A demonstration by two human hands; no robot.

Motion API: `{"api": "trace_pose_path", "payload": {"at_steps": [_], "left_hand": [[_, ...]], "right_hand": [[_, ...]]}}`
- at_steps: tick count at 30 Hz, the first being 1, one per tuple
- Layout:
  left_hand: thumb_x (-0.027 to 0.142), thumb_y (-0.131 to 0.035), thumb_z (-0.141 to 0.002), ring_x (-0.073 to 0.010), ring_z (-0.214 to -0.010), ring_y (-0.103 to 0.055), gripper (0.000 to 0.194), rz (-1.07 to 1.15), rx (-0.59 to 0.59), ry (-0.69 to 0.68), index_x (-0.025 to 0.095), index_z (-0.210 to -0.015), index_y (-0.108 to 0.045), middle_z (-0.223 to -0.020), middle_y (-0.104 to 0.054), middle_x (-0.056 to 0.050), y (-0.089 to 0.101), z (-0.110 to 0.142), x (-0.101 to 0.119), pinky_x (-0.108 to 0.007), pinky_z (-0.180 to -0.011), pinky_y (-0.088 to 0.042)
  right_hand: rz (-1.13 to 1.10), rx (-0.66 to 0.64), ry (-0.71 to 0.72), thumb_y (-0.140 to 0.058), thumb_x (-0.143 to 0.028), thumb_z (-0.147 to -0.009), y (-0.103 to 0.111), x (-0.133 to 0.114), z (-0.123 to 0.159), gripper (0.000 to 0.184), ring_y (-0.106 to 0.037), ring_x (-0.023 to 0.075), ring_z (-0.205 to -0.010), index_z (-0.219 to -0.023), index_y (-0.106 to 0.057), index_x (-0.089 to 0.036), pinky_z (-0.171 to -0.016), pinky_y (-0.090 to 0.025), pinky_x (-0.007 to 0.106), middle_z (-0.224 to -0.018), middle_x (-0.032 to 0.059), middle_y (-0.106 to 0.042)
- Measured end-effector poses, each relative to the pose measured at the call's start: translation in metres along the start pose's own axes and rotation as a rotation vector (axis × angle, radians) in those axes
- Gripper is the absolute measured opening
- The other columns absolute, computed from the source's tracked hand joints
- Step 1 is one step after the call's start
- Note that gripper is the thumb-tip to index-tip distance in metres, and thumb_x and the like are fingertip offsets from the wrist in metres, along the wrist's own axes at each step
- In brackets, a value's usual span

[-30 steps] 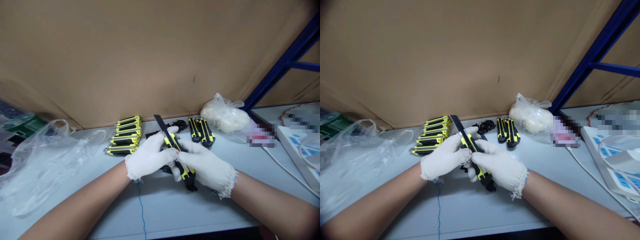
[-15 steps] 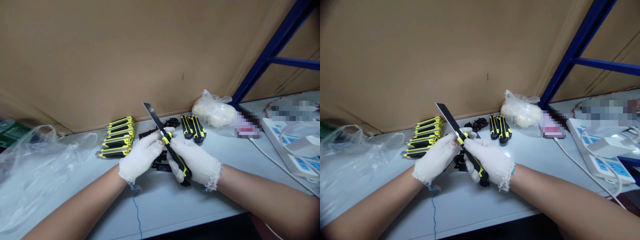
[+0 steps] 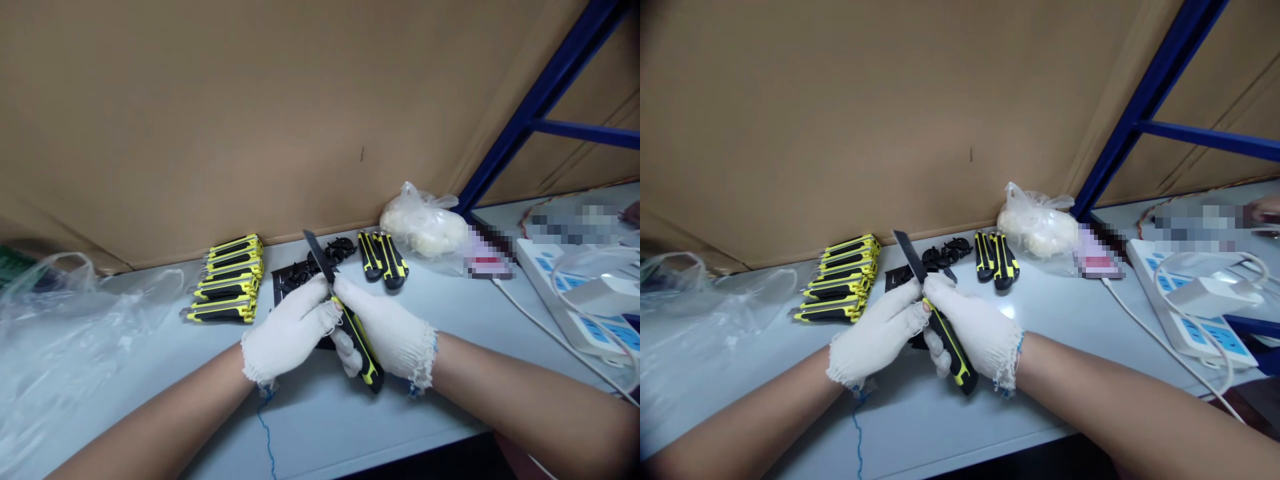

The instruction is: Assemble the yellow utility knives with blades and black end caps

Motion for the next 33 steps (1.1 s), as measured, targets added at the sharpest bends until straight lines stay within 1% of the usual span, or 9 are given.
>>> {"api": "trace_pose_path", "payload": {"at_steps": [4,9,11,15,18,22,25,27,33], "left_hand": [[0.055,-0.061,-0.106,-0.0243,-0.064,-0.078,0.049,0.221,-0.108,0.141,0.022,-0.142,-0.061,-0.101,-0.079,-0.01,-0.005,-0.003,-0.012,-0.037,-0.059,-0.063],[0.057,-0.068,-0.101,-0.0235,-0.066,-0.076,0.056,0.293,-0.091,0.145,0.021,-0.143,-0.06,-0.093,-0.077,-0.008,0.004,-0.005,-0.021,-0.034,-0.061,-0.061],[0.058,-0.068,-0.101,-0.0215,-0.065,-0.074,0.058,0.295,-0.08,0.133,0.019,-0.144,-0.06,-0.091,-0.075,-0.007,0.009,-0.005,-0.025,-0.031,-0.061,-0.058],[0.055,-0.066,-0.103,-0.0171,-0.064,-0.066,0.055,0.284,-0.033,0.088,0.019,-0.144,-0.062,-0.082,-0.068,-0.003,0.018,-0.005,-0.026,-0.027,-0.06,-0.05],[0.055,-0.066,-0.104,-0.0195,-0.076,-0.067,0.052,0.245,-0.019,0.043,0.02,-0.142,-0.066,-0.096,-0.073,-0.007,0.022,-0.006,-0.022,-0.031,-0.07,-0.054],[0.052,-0.07,-0.102,-0.0266,-0.108,-0.069,0.046,0.114,0.063,-0.015,0.022,-0.136,-0.072,-0.129,-0.074,-0.012,0.031,-0.007,-0.017,-0.039,-0.097,-0.055],[0.051,-0.076,-0.098,-0.0292,-0.12,-0.068,0.052,0.252,0.074,-0.054,0.024,-0.141,-0.068,-0.135,-0.072,-0.013,0.031,-0.007,-0.017,-0.041,-0.104,-0.054],[0.05,-0.08,-0.094,-0.0294,-0.123,-0.067,0.055,0.345,0.065,-0.064,0.025,-0.141,-0.067,-0.137,-0.071,-0.013,0.03,-0.007,-0.017,-0.04,-0.103,-0.055],[0.05,-0.082,-0.093,-0.0228,-0.099,-0.07,0.047,0.407,0.046,-0.038,0.023,-0.13,-0.071,-0.126,-0.072,-0.011,0.026,-0.004,-0.012,-0.03,-0.076,-0.056]], "right_hand": [[-0.064,-0.038,0.123,-0.068,-0.069,-0.096,-0.01,-0.01,0.006,0.045,-0.051,0.0152,-0.039,-0.096,-0.05,-0.027,-0.039,-0.049,0.027,-0.055,-0.0052,-0.058],[-0.156,-0.14,0.151,-0.076,-0.056,-0.094,-0.017,-0.015,0.013,0.038,-0.057,0.0126,-0.046,-0.1,-0.055,-0.024,-0.047,-0.055,0.027,-0.067,-0.0041,-0.064],[-0.102,-0.116,0.108,-0.074,-0.06,-0.093,-0.012,-0.013,0.01,0.042,-0.062,0.0147,-0.048,-0.102,-0.059,-0.022,-0.048,-0.056,0.027,-0.069,-0.0003,-0.069],[0.115,-0.025,-0.035,-0.056,-0.087,-0.091,0.0,-0.002,0.003,0.071,-0.064,0.0203,-0.041,-0.089,-0.067,-0.017,-0.035,-0.046,0.026,-0.057,0.0077,-0.068],[0.129,-0.004,-0.052,-0.058,-0.088,-0.088,0.002,-0.001,0.003,0.072,-0.057,0.0182,-0.035,-0.082,-0.068,-0.017,-0.032,-0.042,0.025,-0.049,0.0053,-0.062],[0.105,-0.02,0.039,-0.064,-0.072,-0.095,-0.002,-0.01,0.01,0.056,-0.055,0.0152,-0.037,-0.082,-0.066,-0.018,-0.034,-0.04,0.022,-0.049,0.0017,-0.06],[0.073,-0.086,0.07,-0.065,-0.064,-0.099,-0.008,-0.012,0.017,0.048,-0.056,0.0146,-0.04,-0.088,-0.066,-0.018,-0.036,-0.041,0.022,-0.053,0.0011,-0.061],[0.022,-0.145,0.082,-0.065,-0.06,-0.099,-0.011,-0.01,0.019,0.043,-0.058,0.0148,-0.041,-0.092,-0.066,-0.018,-0.039,-0.043,0.023,-0.057,0.0009,-0.063],[-0.073,-0.263,0.129,-0.071,-0.054,-0.097,-0.016,-0.008,0.018,0.037,-0.062,0.0156,-0.044,-0.104,-0.068,-0.018,-0.043,-0.051,0.026,-0.065,0.0005,-0.069]]}}
Point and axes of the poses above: each hand's wrist, its own z-axis away from the middle knuckle, its own y-axis out of the back of the hand, x = y × z, the point moved 7 cm from there along -z, towards the middle knuckle
